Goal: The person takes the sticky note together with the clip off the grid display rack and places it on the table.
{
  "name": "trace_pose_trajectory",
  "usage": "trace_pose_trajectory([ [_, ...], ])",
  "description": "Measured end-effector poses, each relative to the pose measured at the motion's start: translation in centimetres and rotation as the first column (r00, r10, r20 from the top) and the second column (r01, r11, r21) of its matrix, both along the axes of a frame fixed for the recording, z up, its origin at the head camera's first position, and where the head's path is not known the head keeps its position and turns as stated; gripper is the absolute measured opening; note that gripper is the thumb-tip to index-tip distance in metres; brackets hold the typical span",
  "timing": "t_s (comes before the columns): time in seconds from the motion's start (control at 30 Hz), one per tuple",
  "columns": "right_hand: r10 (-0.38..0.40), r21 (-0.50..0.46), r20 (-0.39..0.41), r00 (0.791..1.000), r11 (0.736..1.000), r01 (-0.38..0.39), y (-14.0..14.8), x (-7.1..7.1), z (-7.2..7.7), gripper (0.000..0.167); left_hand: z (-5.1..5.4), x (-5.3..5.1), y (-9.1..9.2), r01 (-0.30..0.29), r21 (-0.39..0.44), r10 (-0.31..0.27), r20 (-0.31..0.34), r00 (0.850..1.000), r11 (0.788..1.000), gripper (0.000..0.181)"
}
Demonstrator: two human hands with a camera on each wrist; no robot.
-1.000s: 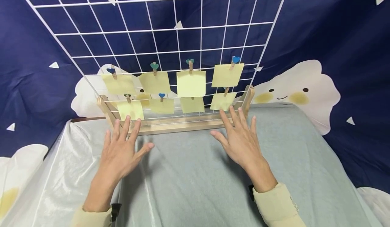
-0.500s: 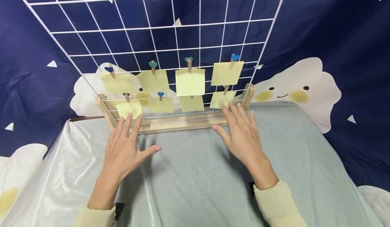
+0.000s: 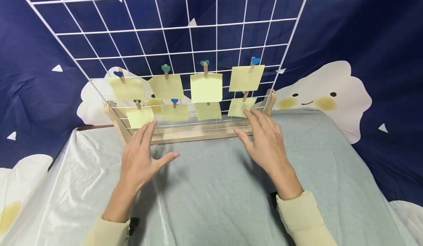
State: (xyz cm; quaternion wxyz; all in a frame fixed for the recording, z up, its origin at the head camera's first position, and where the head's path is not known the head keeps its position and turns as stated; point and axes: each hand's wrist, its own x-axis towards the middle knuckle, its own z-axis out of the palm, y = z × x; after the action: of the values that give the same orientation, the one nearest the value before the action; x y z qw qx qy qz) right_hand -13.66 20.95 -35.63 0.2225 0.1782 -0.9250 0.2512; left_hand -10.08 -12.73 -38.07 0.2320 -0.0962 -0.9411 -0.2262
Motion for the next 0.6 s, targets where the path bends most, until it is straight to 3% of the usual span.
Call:
trace_pose_trajectory([
  [0.1,-0.01,-0.026,-0.004,1.0,1.0,0.01,0.1,0.0,0.3,0.057,-0.1,-0.2,0.7,0.006,0.055,-0.004,-0.034,0.999,0.998,0.105],
  [0.33,0.001,-0.111,-0.063,0.998,0.994,-0.008,0.4,-0.4,0.4,0.05,0.0,-0.4,2.6,0.036,0.148,-0.032,-0.03,0.999,0.988,0.092],
  [0.6,-0.024,-0.239,-0.045,0.999,0.971,0.013,1.0,-0.9,1.3,0.045,0.2,-0.6,4.3,0.056,0.297,-0.069,0.036,0.997,0.953,0.08],
])
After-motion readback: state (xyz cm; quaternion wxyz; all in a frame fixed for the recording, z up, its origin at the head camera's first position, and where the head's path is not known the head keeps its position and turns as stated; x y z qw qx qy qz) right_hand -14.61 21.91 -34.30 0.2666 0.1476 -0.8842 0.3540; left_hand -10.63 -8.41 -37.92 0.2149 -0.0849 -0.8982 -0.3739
